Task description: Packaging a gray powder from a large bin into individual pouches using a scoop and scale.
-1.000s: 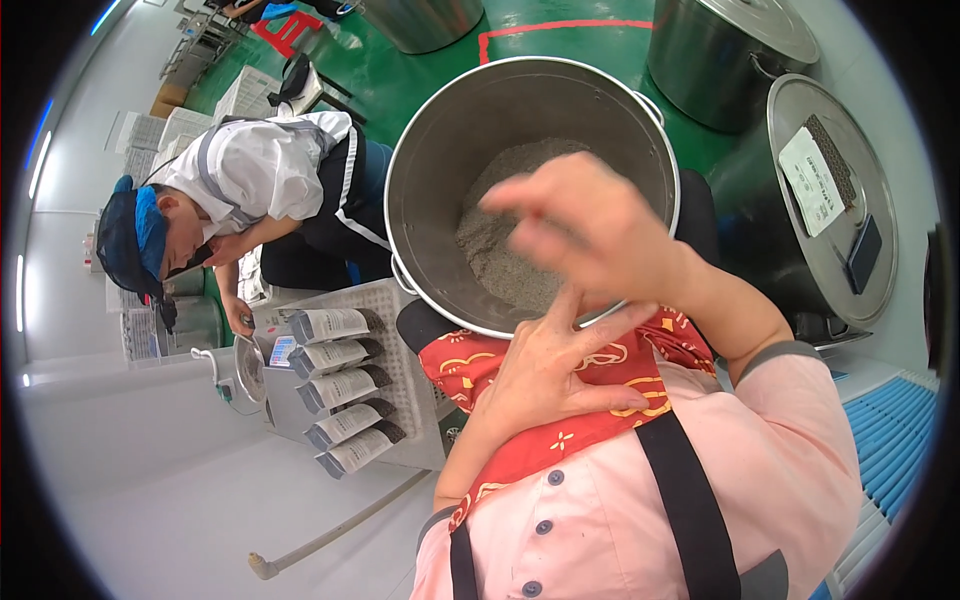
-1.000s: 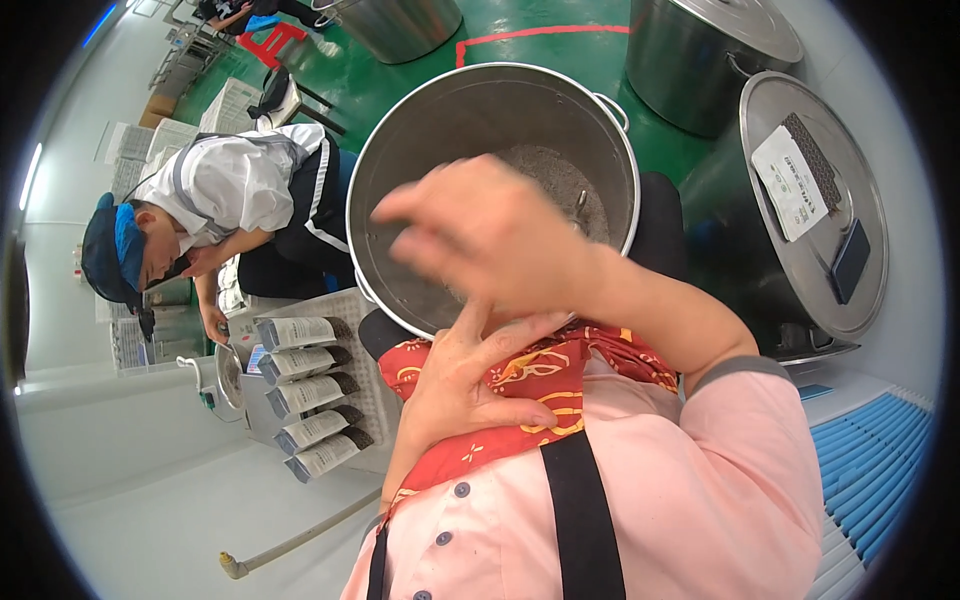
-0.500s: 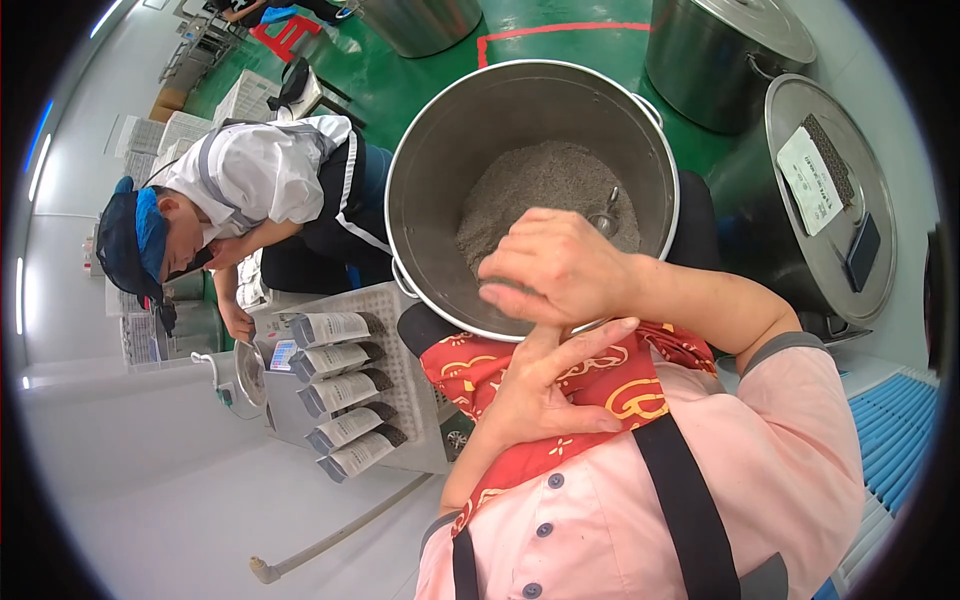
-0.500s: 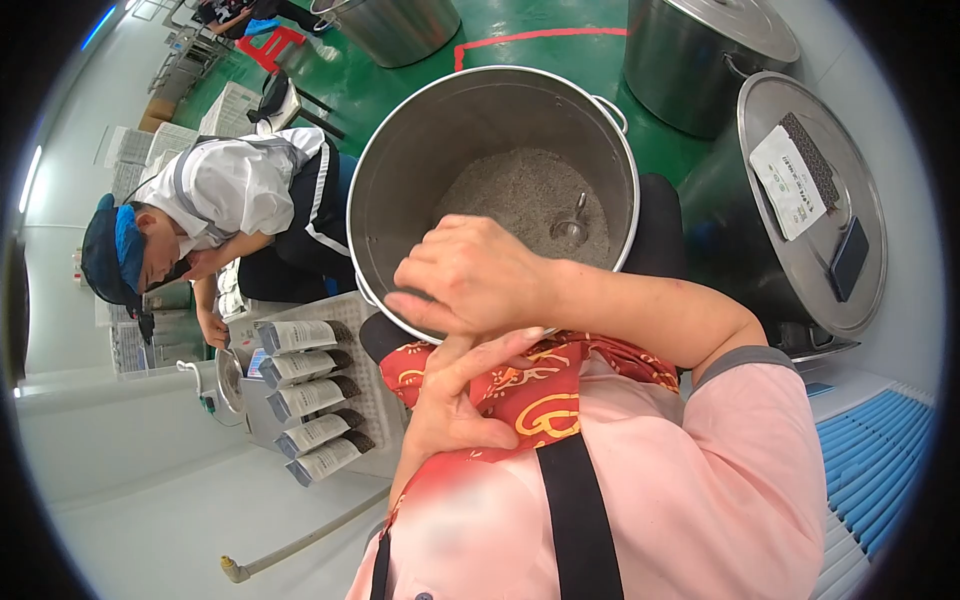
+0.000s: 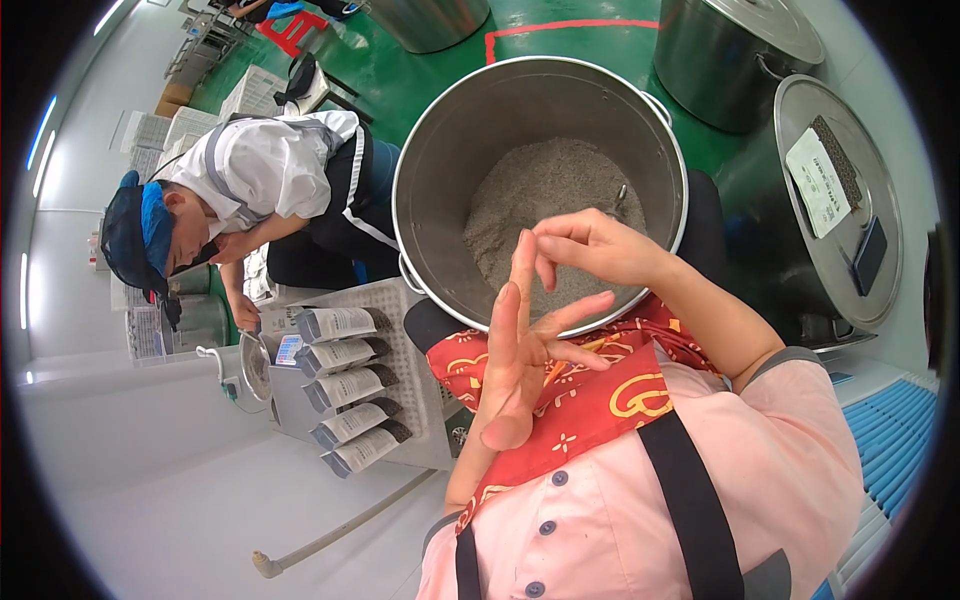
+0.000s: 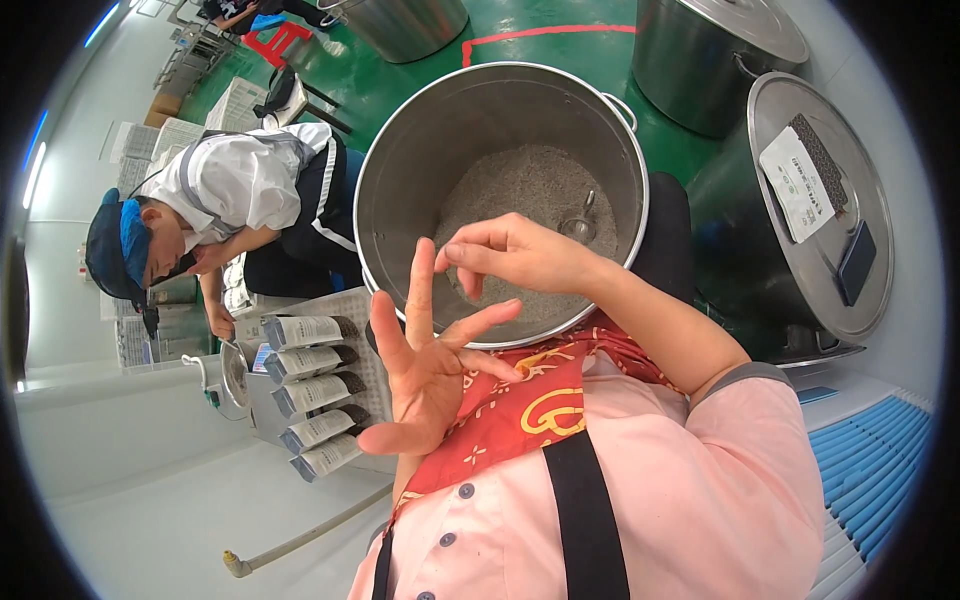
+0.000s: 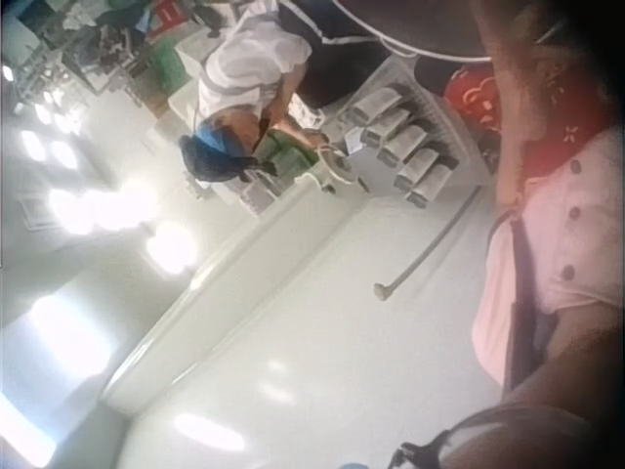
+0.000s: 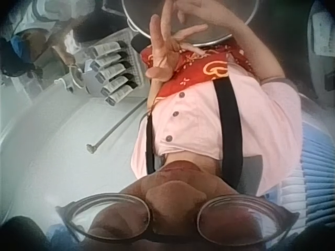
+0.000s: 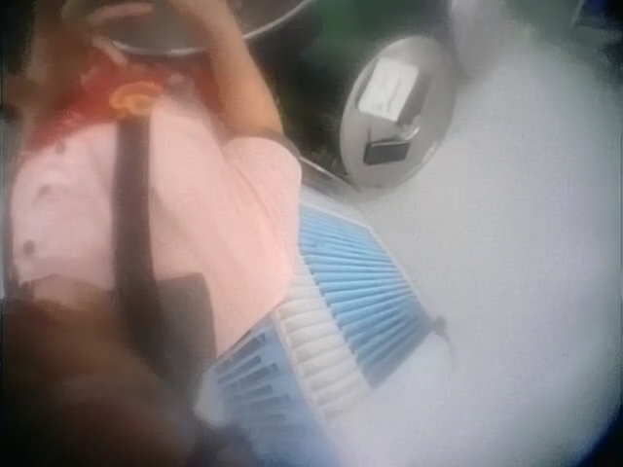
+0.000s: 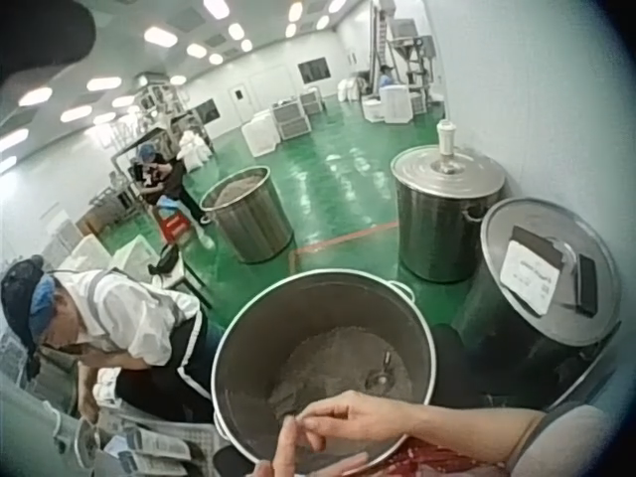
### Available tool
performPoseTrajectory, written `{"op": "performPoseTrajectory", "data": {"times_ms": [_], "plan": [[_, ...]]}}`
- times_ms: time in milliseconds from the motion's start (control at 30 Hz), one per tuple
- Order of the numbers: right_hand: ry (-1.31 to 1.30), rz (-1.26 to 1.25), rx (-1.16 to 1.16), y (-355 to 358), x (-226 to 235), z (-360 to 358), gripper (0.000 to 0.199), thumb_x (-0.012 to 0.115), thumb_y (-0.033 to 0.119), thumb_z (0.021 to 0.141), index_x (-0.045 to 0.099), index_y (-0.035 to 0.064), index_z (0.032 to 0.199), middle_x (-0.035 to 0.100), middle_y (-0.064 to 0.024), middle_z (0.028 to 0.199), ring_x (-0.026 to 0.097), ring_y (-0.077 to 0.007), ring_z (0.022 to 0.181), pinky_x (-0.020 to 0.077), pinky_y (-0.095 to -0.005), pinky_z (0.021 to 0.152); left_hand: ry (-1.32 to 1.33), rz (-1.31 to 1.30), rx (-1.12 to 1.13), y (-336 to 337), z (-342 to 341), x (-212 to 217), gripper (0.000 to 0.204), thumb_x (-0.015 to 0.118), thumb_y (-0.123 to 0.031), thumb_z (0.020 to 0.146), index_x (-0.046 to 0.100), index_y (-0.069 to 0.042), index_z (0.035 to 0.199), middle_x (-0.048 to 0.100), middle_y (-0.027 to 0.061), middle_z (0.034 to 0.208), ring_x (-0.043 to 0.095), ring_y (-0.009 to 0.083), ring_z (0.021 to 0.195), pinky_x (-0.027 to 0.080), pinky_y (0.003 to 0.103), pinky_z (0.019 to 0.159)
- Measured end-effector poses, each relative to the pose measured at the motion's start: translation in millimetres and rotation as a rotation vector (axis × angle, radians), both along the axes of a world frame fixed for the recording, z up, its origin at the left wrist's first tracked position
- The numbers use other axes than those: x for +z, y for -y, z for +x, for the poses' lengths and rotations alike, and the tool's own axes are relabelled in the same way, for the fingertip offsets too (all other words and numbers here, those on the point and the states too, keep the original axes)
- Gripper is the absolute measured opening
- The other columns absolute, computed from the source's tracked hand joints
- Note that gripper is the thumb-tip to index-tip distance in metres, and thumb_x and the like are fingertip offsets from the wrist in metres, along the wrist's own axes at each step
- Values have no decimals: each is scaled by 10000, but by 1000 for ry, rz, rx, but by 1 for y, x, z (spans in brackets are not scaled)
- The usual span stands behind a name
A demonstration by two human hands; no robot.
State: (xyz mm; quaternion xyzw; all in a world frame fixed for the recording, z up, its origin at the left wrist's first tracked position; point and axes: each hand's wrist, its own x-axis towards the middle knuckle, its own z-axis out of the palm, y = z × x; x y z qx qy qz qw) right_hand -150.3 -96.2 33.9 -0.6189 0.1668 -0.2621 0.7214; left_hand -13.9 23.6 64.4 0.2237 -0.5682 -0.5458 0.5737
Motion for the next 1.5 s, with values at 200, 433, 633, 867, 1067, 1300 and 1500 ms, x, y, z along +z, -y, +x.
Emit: {"op": "performPoseTrajectory", "data": {"times_ms": [200, 433, 633, 867, 1067, 1300, 1500], "plan": [[-19, 16, 301, -10, 28, -22, 367, 506, 309, 917, 600, 7, 1102, 644, -83, 943, 599, -145, 898, 457, -277, 803, 155, -7, 139, -2, -6, 2, 1049, 281, -887, 610, 27, -313, 1450, -6, 290, 1459, 489, 433, 1138, 583, 378, 680], [-353, -458, -41, 10, 4, -25, 277, 536, 230, 873, 601, 42, 1066, 647, -119, 893, 618, -182, 855, 466, -323, 766, 233, -30, 304, -13, -11, -3, 888, 413, -717, 782, 92, -234, 1455, 91, 312, 1445, 588, 389, 1009, 583, 349, 626], [-573, -467, -695, 32, -21, -85, 336, 521, 141, 834, 505, 64, 1160, 630, -142, 740, 624, -303, 705, 478, -360, 698, 115, -18, 337, 19, 9, -31, 545, 505, -234, 919, 275, -113, 1398, 340, 270, 1372, 628, 301, 884, 552, 334, 659], [-946, -716, -1272, 56, -42, -234, 411, 630, 152, 783, 523, 23, 1158, 585, -164, 995, 562, -316, 953, 446, -392, 835, 1645, 615, -28, 41, 28, -174, 450, 574, -305, 862, 496, -55, 1228, 559, 197, 1162, 575, 363, 1006, 466, 428, 845], [-1726, -580, -1196, 42, -79, -353, 549, 600, 390, 811, 503, 36, 1219, 509, -204, 1160, 516, -351, 1070, 406, -458, 904, 1452, 450, 156, 35, 25, -181, 441, 584, -339, 846, 542, -49, 1176, 590, 197, 1108, 571, 353, 1027, 463, 421, 860], [-1641, -573, -1071, 29, -85, -362, 521, 614, 344, 804, 511, -4, 1177, 508, -193, 1183, 507, -346, 1087, 418, -413, 912, 1440, 448, 165, 35, 28, -182, 438, 581, -339, 849, 539, -53, 1178, 588, 190, 1120, 572, 348, 1026, 464, 424, 855], [-1799, -689, -878, 43, -83, -362, 254, 567, 201, 780, 635, -34, 850, 616, -245, 893, 618, -391, 823, 497, -456, 754, 1445, 441, 228, 31, 33, -179, 416, 570, -331, 857, 540, -56, 1168, 592, 183, 1101, 577, 347, 1009, 469, 418, 841]]}}
